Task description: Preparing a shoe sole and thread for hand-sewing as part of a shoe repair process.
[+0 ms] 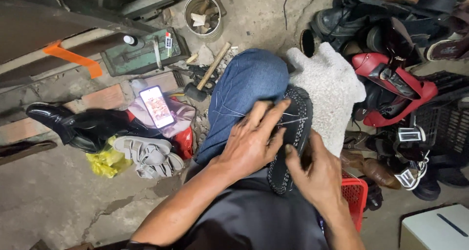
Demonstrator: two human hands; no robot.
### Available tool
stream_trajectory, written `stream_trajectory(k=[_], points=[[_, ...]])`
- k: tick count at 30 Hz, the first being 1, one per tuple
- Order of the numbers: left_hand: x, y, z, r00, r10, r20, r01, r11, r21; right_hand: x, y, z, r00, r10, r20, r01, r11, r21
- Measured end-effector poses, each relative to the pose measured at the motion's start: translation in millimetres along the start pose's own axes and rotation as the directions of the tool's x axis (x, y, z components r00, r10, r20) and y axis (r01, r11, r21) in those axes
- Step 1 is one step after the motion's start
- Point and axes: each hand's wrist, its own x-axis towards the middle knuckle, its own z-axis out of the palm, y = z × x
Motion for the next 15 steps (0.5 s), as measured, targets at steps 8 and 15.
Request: stream_trajectory(k=[8, 15], points=[[-24, -9, -21, 0.995, 0.061, -0.080, -0.071, 0.990, -0.121, 3, 30, -21, 0.993, 0.102, -0.059, -0.057, 0.854, 0.516], [-10, 19, -31, 0.978, 0.176, 0.113, -0.179, 0.984, 0.012, 10, 66, -14, 0.986, -0.078, -0.147, 0.153, 0.777, 0.610]])
